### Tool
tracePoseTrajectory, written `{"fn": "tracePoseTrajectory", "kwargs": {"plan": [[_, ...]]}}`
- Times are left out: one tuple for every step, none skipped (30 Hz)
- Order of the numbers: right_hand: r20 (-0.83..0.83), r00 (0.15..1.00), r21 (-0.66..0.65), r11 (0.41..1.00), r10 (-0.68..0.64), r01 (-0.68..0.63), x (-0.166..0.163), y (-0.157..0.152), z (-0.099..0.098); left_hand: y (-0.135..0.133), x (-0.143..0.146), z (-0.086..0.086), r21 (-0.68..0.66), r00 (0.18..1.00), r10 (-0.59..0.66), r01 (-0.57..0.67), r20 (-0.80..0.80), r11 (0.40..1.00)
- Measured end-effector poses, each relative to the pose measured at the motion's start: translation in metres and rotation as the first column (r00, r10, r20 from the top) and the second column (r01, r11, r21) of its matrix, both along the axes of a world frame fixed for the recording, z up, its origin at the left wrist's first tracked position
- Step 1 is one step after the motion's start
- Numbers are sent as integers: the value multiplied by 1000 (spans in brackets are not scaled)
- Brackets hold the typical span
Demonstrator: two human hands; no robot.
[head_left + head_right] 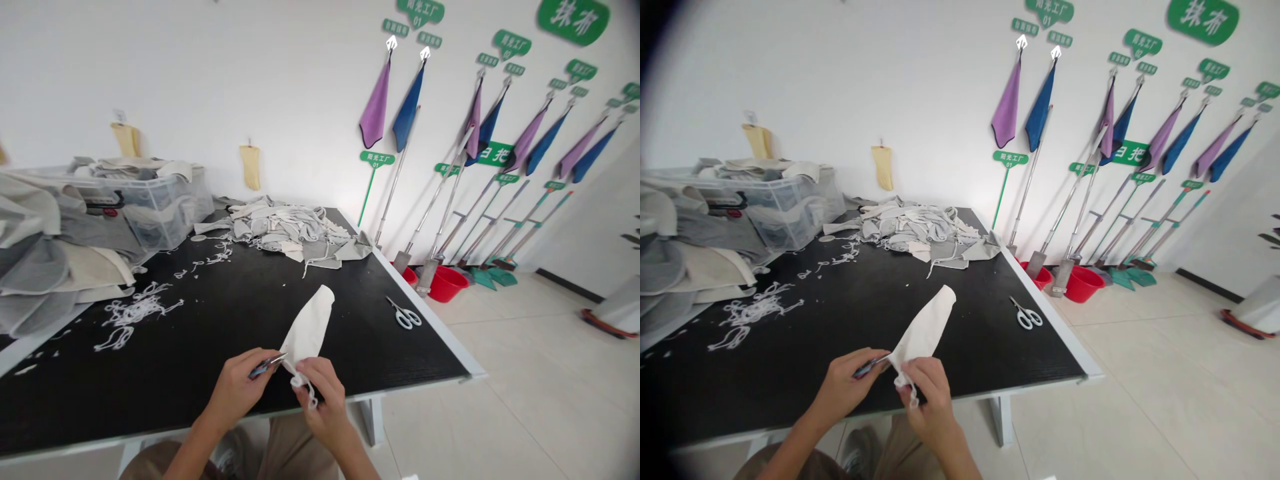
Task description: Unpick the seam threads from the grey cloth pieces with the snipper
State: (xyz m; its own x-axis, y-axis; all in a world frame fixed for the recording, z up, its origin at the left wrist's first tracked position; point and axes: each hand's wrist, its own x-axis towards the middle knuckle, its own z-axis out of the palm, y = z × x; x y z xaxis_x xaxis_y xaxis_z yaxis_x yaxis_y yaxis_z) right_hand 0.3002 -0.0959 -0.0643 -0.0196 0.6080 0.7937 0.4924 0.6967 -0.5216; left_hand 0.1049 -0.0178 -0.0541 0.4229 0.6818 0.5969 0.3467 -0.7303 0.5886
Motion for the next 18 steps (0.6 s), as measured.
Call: {"fn": "tracePoseTrajectory", "kwargs": {"plan": [[4,1000,3,1000,20,-20,0,0,0,3,-2,-2,36,999,-12,13,-34,999],[10,999,1,999,34,-34,0,-1,1,5,-3,-4,69,997,-20,25,-73,997],[15,999,-5,999,44,-44,0,-1,1,6,-5,-5,102,993,-26,37,-112,994],[13,999,-18,999,50,-50,0,-2,2,6,-6,-6,131,988,-29,49,-149,990],[6,999,-34,998,53,-53,0,-2,3,6,-7,-6,156,983,-31,60,-182,986],[-4,998,-56,997,55,-55,1,-3,4,5,-9,-6,174,978,-34,71,-208,982],[-17,998,-87,995,55,-56,3,-5,4,4,-11,-6,187,974,-37,80,-225,979],[-31,998,-125,990,56,-60,4,-6,5,3,-13,-6,194,971,-40,88,-236,977],[-46,997,-169,983,61,-68,6,-8,6,2,-16,-5,197,969,-44,94,-243,976],[-64,996,-212,974,67,-79,7,-10,7,0,-18,-4,193,968,-50,100,-247,976],[-82,994,-250,964,72,-91,9,-11,7,-1,-20,-3,186,966,-57,106,-251,977],[-99,992,-283,954,75,-100,10,-13,7,-2,-22,-2,172,963,-59,107,-263,979],[-114,991,-311,945,72,-104,10,-14,7,-3,-24,-2,155,958,-57,104,-282,983],[-123,990,-336,936,64,-102,11,-16,7,-5,-26,-1,136,951,-52,97,-306,986],[-127,991,-357,929,51,-94,11,-17,7,-6,-28,-1,118,943,-46,90,-331,989],[-125,991,-372,924,41,-85,11,-18,6,-7,-29,0,103,934,-41,83,-354,991],[-122,992,-378,922,34,-78,12,-20,6,-9,-30,-1,89,927,-38,77,-372,993],[-119,992,-374,924,32,-75,12,-21,5,-10,-31,-1,75,922,-39,74,-385,994]]}}
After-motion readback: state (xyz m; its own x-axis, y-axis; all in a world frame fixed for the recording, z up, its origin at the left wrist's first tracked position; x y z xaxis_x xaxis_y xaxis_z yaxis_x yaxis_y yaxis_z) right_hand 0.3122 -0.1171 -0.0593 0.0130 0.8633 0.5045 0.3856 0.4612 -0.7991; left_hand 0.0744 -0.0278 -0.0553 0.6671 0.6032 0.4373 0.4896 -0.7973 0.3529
